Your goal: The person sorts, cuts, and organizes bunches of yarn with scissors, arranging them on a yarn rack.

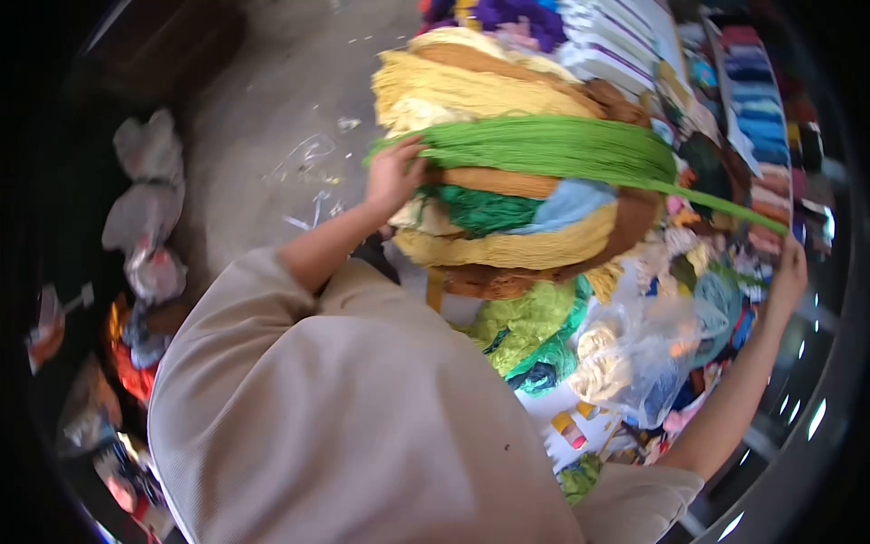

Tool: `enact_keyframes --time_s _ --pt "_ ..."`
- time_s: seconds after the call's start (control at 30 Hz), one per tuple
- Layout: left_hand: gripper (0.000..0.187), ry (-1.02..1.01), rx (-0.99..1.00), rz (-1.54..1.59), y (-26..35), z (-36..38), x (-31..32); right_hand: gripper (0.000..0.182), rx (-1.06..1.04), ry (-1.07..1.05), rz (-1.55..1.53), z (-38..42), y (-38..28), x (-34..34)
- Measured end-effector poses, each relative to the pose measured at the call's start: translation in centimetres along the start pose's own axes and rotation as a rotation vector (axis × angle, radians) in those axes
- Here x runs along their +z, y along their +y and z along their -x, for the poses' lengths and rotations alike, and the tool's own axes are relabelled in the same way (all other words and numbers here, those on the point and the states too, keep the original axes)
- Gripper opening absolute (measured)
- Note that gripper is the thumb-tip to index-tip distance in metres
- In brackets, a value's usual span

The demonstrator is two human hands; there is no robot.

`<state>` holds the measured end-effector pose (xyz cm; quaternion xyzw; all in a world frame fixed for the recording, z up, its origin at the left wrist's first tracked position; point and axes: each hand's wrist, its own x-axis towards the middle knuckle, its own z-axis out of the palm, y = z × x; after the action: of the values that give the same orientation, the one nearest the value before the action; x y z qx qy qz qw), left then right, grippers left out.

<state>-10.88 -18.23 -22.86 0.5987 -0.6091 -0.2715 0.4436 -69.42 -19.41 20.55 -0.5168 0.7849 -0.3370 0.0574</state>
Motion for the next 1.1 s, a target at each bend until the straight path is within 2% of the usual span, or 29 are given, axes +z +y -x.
enact_keyframes --time_s 0.07,0.1,0.13,0.17,0.2,0.23,0.33,0.4,0.43,0.47,0.5,0.53,0.57,0.6,0.67,0.73,0.77,0.8,0.83,0.87,0.9,0.93,1.0,1.03,1.07,1.1 --pt "0.022 -0.084 0.109 -0.007 -0.1 -1.0 -1.3 0.036 -0.205 0.079 0.214 1.1 -1.7 1.4" --pt "0.025 -0.142 0.121 -0.019 0.0 -1.2 -1.5 0.039 -0.085 0.077 0.090 1.6 -2.4 2.5" --pt "0.027 -0.197 0.091 -0.042 -0.3 -1.3 -1.1 0.039 -0.205 0.046 0.149 1.3 -2.4 3.1" --pt "0.026 -0.233 0.096 -0.075 -0.5 -1.7 -0.5 0.040 -0.203 0.055 0.239 -0.7 -0.1 2.8" --pt "0.025 -0.254 0.129 -0.077 -0.6 -2.1 0.0 0.040 -0.198 0.064 0.305 -0.6 -0.9 3.7" --pt "0.024 -0.277 0.135 -0.102 -0.6 -2.6 0.6 0.042 -0.129 0.072 0.195 -0.8 -0.7 4.7" --pt "0.023 -0.347 0.160 -0.181 0.2 -3.5 1.7 0.038 -0.250 0.215 0.473 -3.3 1.1 5.0" --pt "0.023 -0.376 0.211 -0.248 0.4 -3.9 2.4 0.040 -0.200 0.221 0.579 -4.4 2.4 5.4" --pt "0.023 -0.398 0.222 -0.271 0.8 -4.1 2.6 0.041 -0.102 0.193 0.555 -4.8 3.6 6.2" --pt "0.024 -0.425 0.188 -0.308 0.7 -4.2 3.0 0.042 -0.104 0.099 0.702 -5.2 5.5 7.2" --pt "0.024 -0.442 0.195 -0.318 1.4 -4.5 3.1 0.046 -0.133 -0.161 0.799 -4.7 6.2 8.4" --pt "0.024 -0.466 0.202 -0.329 2.1 -4.8 3.2 0.050 0.050 -0.196 0.540 -5.7 12.1 10.3" --pt "0.025 -0.494 0.209 -0.280 1.6 -4.8 3.7 0.055 -0.206 -0.146 0.669 -5.0 17.4 12.2" --pt "0.025 -0.522 0.201 -0.279 1.4 -4.5 3.8 0.055 -0.163 -0.220 0.843 -0.9 12.9 13.9" --pt "0.029 -0.586 0.228 -0.253 0.9 -4.7 3.7 0.054 -0.337 0.056 0.620 3.0 20.0 16.5" --pt "0.034 -0.595 0.283 -0.196 -0.6 -4.2 3.7 0.045 0.061 0.102 0.496 10.9 19.3 17.8" --pt "0.040 -0.663 0.199 -0.152 -0.4 -4.1 3.2 0.041 0.240 0.079 0.403 15.4 21.0 18.1" --pt "0.044 -0.654 0.262 -0.179 -0.6 -4.1 2.9 0.038 0.412 0.059 0.300 20.4 24.0 19.5" --pt "0.048 -0.644 0.325 -0.206 -0.8 -3.9 2.5 0.036 0.457 -0.124 0.387 26.2 28.5 20.1" --pt "0.058 -0.681 0.314 -0.160 0.4 -3.7 1.9 0.035 0.589 -0.271 0.491 31.6 27.6 20.3" --pt "0.062 -0.660 0.368 -0.193 0.5 -3.4 1.4 0.040 0.845 -0.344 0.404 38.0 31.3 21.6" --pt "0.065 -0.637 0.424 -0.225 0.5 -3.3 0.7 0.047 0.913 -0.315 0.443 43.8 31.3 22.9" --pt "0.069 -0.644 0.432 -0.277 0.3 -2.5 -1.0 0.053 1.060 -0.262 0.188 50.7 26.3 24.9" --pt "0.070 -0.639 0.444 -0.346 0.6 -2.1 -1.9 0.059 0.899 -0.213 0.312 54.2 25.8 26.9" --pt "0.067 -0.679 0.472 -0.387 0.5 -1.7 -2.6 0.068 0.901 -0.243 0.496 54.1 22.1 27.2" --pt "0.061 -0.810 0.474 -0.495 -0.5 -1.4 -3.6 0.077 0.898 -0.276 0.681 52.9 18.6 27.0"
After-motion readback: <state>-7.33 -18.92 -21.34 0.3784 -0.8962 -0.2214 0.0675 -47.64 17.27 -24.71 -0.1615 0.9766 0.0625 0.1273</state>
